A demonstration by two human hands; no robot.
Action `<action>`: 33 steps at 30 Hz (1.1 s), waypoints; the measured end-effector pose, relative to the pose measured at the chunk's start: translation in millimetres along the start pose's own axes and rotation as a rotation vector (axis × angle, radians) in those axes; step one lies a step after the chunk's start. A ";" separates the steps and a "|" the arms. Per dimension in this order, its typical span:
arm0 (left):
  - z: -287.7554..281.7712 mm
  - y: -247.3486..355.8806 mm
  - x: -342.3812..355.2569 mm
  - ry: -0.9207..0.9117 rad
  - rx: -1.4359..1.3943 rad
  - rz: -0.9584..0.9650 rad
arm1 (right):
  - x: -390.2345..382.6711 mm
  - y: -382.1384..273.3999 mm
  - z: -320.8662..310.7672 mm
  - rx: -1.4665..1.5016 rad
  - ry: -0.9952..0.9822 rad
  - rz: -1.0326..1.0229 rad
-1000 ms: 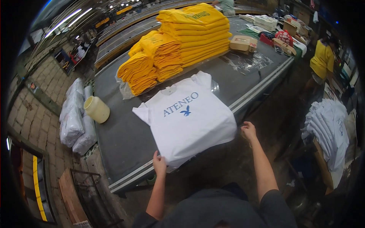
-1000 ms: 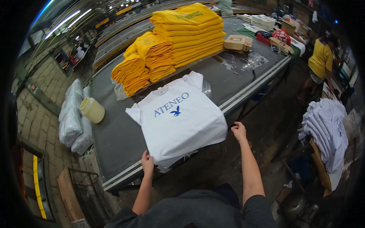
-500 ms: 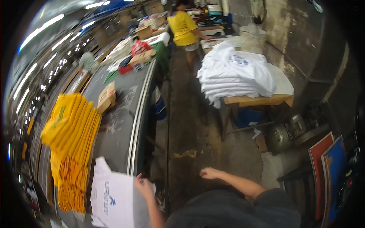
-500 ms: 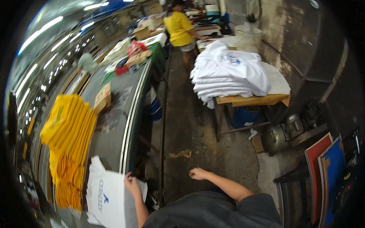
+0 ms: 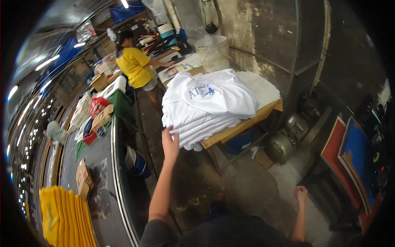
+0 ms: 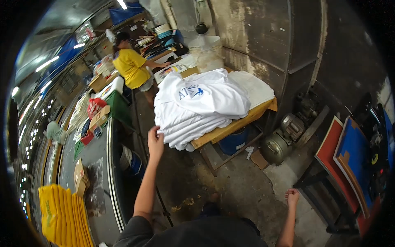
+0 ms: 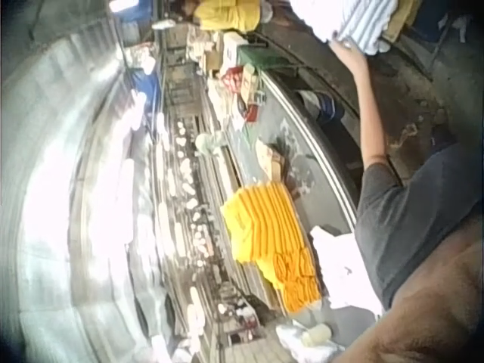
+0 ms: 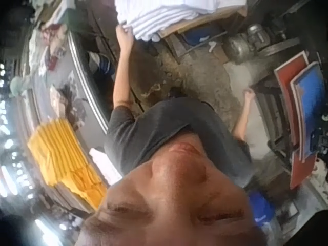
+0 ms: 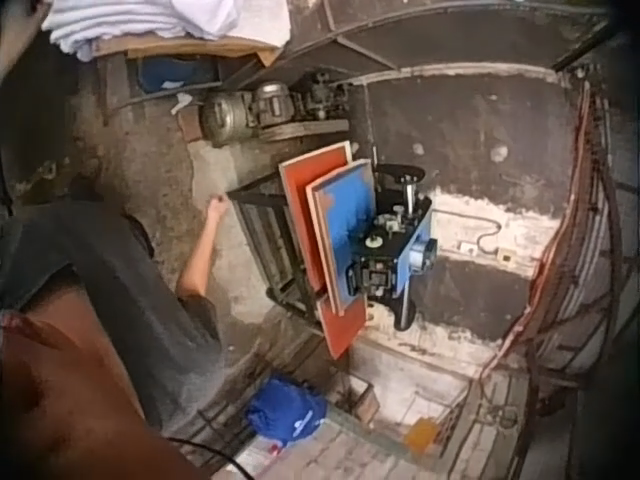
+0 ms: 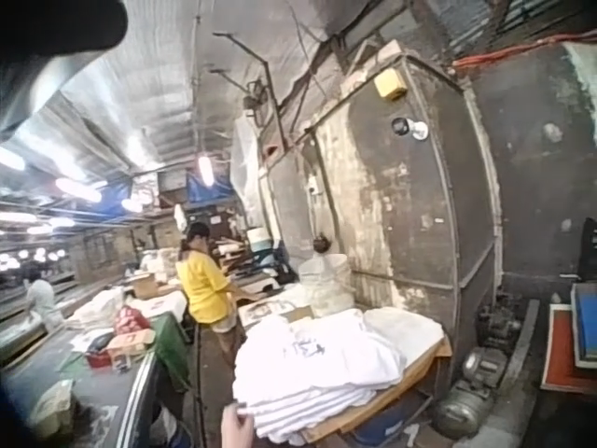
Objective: Printing logos onto t-shirts using a heat press machine.
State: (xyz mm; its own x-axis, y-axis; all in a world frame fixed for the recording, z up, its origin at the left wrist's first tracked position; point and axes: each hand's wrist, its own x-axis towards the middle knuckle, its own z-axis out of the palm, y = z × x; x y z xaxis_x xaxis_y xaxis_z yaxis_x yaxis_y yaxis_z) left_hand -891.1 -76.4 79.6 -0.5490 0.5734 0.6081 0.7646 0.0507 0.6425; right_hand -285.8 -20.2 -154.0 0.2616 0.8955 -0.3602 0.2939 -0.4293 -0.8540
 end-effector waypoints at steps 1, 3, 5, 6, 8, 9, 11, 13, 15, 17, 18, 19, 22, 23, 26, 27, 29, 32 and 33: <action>11.9 -8.3 29.9 -0.006 0.005 0.065 | -6.9 3.4 2.7 0.041 0.021 -0.009; 37.6 -26.2 94.1 -0.002 -0.036 0.136 | -27.2 12.7 16.1 0.093 0.073 -0.001; 62.8 -42.7 157.5 -0.013 -0.056 0.116 | -46.9 13.0 51.0 0.037 -0.004 0.042; 74.9 -52.1 189.6 0.005 0.008 0.164 | -59.5 10.2 65.8 -0.024 -0.064 0.040; 95.2 -77.8 241.5 -0.052 0.056 0.150 | -79.4 -4.1 106.7 -0.116 -0.122 0.025; 105.2 -91.6 263.9 -0.054 0.141 0.181 | -86.5 -17.1 125.9 -0.187 -0.190 -0.033; 124.5 -120.9 300.6 -0.111 0.213 0.169 | -101.3 -48.4 163.1 -0.322 -0.327 -0.120; 140.2 -146.2 332.3 -0.234 0.325 0.128 | -109.4 -84.1 187.3 -0.417 -0.488 -0.229; 151.3 -157.1 352.8 -0.475 0.519 -0.012 | -112.7 -116.4 205.0 -0.444 -0.529 -0.253; 162.0 -139.1 353.1 -0.635 0.513 0.037 | -119.8 -139.8 209.0 -0.414 -0.469 -0.260; 166.8 -118.4 338.0 -0.575 0.384 0.283 | -121.2 -151.0 206.7 -0.408 -0.433 -0.252; 172.4 -86.2 318.3 -0.594 0.150 0.279 | -124.6 -161.9 199.7 -0.371 -0.393 -0.238; 174.5 27.3 211.6 -0.775 -0.020 0.500 | -139.5 -200.5 178.7 -0.332 -0.214 -0.263; 163.6 63.4 169.3 -1.149 -0.008 0.436 | -144.3 -217.2 166.5 -0.244 -0.097 -0.376; 132.1 161.7 60.3 -1.805 -0.554 0.923 | -169.0 -266.5 139.0 0.036 0.277 -0.655; 118.5 184.9 43.4 -2.000 -0.579 0.962 | -177.1 -278.8 126.3 0.050 0.296 -0.620; 104.1 223.5 34.9 -2.113 -0.602 1.052 | -193.9 -295.2 97.6 0.072 0.150 -0.978; 100.9 268.2 34.9 -1.879 -0.895 0.891 | -233.8 -291.4 79.6 0.378 -0.236 -0.831; 105.2 282.8 34.7 -1.850 -0.924 0.898 | -246.8 -283.4 72.7 0.285 -0.161 -0.773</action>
State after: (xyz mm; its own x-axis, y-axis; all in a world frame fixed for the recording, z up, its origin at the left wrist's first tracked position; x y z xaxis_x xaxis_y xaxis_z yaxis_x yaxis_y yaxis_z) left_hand -658.4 43.9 233.4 0.9768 0.1408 0.1615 -0.0623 -0.5347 0.8428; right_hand -500.5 -111.0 149.6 -0.0589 0.9405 0.3346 0.0874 0.3388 -0.9368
